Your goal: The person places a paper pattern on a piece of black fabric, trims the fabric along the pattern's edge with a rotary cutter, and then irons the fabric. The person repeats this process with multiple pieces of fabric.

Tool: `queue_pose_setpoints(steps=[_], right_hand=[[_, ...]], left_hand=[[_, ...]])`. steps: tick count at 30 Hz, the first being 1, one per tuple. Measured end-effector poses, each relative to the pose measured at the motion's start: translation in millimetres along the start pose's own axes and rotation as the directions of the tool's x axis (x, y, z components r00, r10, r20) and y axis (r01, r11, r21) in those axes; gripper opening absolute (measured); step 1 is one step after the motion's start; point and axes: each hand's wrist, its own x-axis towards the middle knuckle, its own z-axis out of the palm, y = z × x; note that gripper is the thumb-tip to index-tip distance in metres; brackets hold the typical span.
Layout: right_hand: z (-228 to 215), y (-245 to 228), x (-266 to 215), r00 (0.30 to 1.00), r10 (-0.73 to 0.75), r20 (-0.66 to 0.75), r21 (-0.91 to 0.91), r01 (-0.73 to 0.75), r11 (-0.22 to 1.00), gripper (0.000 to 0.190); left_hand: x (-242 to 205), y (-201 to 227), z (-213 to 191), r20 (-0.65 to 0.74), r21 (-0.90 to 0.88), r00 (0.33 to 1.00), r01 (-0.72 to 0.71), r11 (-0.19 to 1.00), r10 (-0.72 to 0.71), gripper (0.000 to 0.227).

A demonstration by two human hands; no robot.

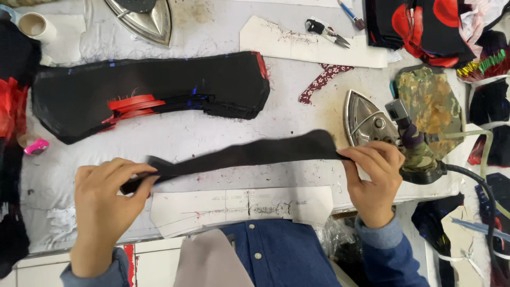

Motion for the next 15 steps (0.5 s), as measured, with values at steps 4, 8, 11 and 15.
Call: queue_pose_setpoints(steps=[4, 8, 11, 15], right_hand=[[36.5, 21.6, -50.2, 0.996, 0.092, 0.004, -0.099, -0.091, 0.991, 0.019], [73.0, 42.5, -109.3, 0.951, 0.251, 0.183, -0.210, -0.211, 0.955, 0.039], [69.3, 55.4, -107.8, 0.886, 0.409, 0.220, -0.123, -0.391, 0.912, 0.035], [76.0, 58.5, -73.1, 0.660, 0.739, 0.136, -0.004, -0.745, 0.667, 0.023]], left_hand=[[-12.5, -11.2, 53.3, -0.143, 0.061, 0.987, -0.061, 0.996, 0.070, 0.033], [-32.5, -22.1, 94.5, 0.137, 0.066, 0.974, 0.170, 0.983, -0.178, 0.030], [-36.4, -32.4, 109.6, 0.126, 0.041, 0.932, 0.339, 0.940, -0.341, 0.026], [-19.9, -31.2, 121.6, -0.215, -0.005, 0.874, 0.446, 0.895, -0.437, 0.031]])
